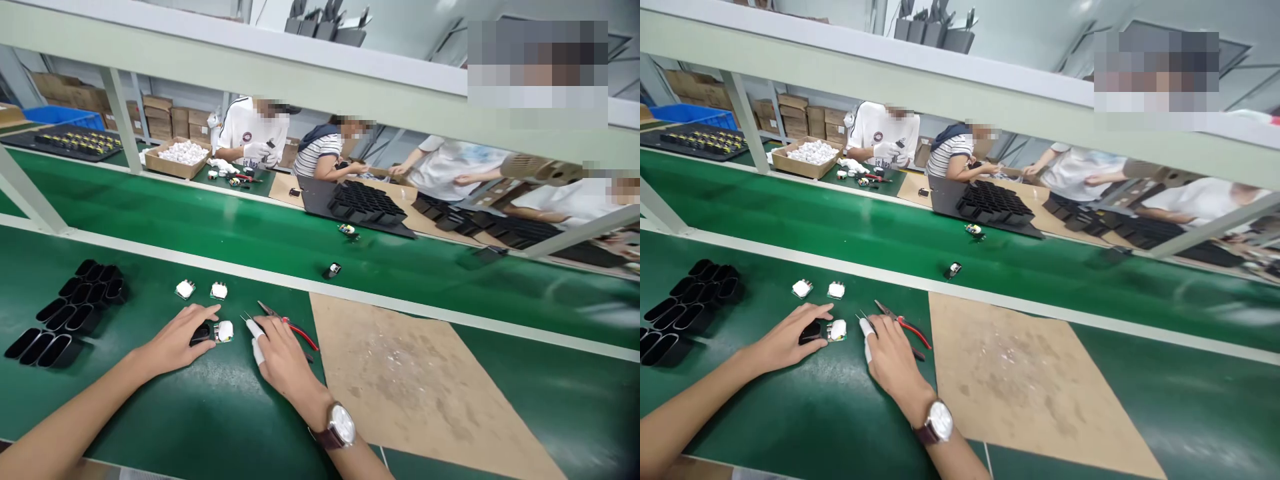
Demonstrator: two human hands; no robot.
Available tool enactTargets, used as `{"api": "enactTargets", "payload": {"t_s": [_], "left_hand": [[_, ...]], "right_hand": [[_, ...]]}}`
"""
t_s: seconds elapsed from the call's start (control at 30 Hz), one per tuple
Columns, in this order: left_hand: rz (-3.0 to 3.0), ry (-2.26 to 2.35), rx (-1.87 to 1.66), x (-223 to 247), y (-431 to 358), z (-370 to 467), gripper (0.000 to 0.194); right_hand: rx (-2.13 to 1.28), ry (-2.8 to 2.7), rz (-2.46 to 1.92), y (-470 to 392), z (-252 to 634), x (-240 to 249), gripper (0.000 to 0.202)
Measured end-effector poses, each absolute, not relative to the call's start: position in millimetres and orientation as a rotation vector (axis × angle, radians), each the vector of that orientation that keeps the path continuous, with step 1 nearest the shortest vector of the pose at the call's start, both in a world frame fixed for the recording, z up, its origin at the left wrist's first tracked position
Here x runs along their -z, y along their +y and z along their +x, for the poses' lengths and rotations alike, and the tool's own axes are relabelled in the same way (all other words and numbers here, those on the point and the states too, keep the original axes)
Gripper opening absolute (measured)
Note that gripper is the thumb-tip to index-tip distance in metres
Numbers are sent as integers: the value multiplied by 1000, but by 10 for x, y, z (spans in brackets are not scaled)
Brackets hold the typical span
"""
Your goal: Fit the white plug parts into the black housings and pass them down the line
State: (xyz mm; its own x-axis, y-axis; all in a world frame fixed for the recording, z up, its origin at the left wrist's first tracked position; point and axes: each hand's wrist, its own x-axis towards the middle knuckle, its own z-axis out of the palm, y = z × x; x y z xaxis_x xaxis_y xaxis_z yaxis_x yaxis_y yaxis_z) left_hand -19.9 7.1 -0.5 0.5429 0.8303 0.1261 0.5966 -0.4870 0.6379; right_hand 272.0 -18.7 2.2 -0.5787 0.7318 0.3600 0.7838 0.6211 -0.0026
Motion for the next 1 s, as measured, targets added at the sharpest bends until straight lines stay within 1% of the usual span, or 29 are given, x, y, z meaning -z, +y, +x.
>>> {"api": "enactTargets", "payload": {"t_s": [0.13,0.23,0.33,0.53,0.73,0.8,0.87,0.93,1.0], "left_hand": [[2246,1163,-572,20,66,-131,63],[2272,1174,-621,63,64,-102,62],[2283,1181,-656,101,57,-86,57],[2222,1179,-664,109,48,-55,54],[2185,1180,-642,83,57,-40,54],[2192,1178,-634,72,58,-42,54],[2196,1170,-625,62,60,-41,54],[2196,1159,-615,58,65,-39,54],[2194,1159,-614,58,71,-38,54]], "right_hand": [[302,-2473,-1293,-207,2845,-27,37],[215,-2434,-1229,-217,2635,-73,30],[136,-2463,-1204,-252,2361,-53,24],[80,-2523,-1210,-355,2255,137,20],[-298,-2373,-1265,-346,2362,59,29],[-346,-2333,-1297,-329,2356,50,24],[-322,-2373,-1306,-307,2345,59,18],[-299,-2430,-1291,-277,2345,67,17],[-348,-2439,-1271,-238,2359,64,16]]}}
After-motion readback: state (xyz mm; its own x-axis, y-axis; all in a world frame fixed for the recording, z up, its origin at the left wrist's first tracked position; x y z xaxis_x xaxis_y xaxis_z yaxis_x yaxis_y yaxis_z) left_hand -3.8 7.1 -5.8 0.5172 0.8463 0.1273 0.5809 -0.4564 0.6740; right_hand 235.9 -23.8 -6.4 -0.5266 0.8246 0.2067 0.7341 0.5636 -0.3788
